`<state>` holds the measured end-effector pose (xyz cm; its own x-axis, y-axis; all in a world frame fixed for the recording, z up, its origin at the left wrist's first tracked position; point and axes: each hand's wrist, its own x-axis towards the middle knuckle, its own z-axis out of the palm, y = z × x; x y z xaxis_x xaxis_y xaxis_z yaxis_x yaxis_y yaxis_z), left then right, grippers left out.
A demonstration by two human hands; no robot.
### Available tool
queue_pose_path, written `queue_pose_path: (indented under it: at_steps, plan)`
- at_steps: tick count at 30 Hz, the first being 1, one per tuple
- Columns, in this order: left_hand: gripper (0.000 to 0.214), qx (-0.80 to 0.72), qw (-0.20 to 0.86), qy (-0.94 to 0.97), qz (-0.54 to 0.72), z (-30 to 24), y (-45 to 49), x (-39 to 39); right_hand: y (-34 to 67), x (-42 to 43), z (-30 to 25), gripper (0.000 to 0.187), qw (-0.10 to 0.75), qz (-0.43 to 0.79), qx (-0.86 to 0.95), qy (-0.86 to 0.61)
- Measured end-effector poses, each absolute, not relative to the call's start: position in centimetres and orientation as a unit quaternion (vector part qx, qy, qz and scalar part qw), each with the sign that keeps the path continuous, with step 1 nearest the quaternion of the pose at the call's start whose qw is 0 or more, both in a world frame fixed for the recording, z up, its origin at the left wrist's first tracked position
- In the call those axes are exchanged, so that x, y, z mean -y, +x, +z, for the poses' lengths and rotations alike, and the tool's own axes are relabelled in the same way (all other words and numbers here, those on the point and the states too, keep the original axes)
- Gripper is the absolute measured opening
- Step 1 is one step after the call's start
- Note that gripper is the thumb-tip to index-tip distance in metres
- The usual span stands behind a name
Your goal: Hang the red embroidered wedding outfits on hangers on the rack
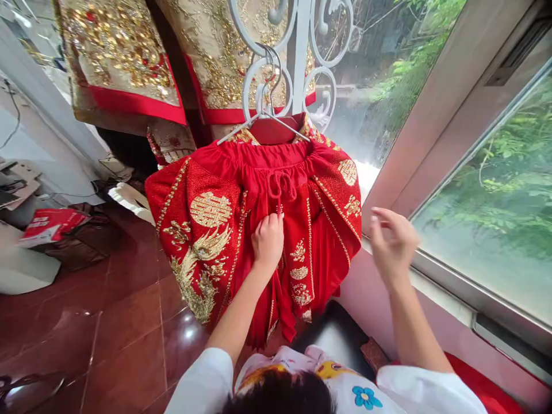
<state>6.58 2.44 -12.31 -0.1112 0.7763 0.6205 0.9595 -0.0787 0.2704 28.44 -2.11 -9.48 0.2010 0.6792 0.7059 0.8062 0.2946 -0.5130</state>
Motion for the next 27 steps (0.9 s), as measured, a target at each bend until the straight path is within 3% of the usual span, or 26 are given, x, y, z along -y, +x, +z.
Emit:
queue_pose_path:
  at_steps: [4,12,16,19,23,25,27]
  plan:
    - [0.050,0.694,-0.010,-0.702,-0.158,-15.2,6.2,0.7,22.8,-0.5,-6.7,0.028,0.529,-0.126,0.707,-0.452]
    - [0.039,0.678,-0.165,-0.716,0.022,-27.7,5.7,9.0,19.3,-6.0,-2.6,0.052,0.378,-0.164,0.854,-0.317]
    - [0.041,0.675,-0.214,-0.701,0.086,-29.5,5.5,10.7,19.6,-6.1,-2.5,0.044,0.340,-0.146,0.878,-0.304]
    - [0.039,0.649,-0.235,-0.715,0.111,-27.3,5.4,10.3,19.8,-4.9,-2.5,0.030,0.310,-0.136,0.896,-0.288]
    - [0.034,0.550,-0.273,-0.781,0.114,-18.0,4.1,9.0,20.2,-3.3,-2.3,0.019,0.287,-0.174,0.890,-0.308]
    - [0.029,0.445,-0.257,-0.858,-0.010,-11.9,3.4,8.2,20.7,-2.7,-2.0,0.015,0.265,-0.146,0.914,-0.272]
    - [0.032,0.377,-0.130,-0.891,-0.219,-6.6,3.0,7.0,21.5,-2.0,-1.7,0.018,0.233,-0.083,0.949,-0.196]
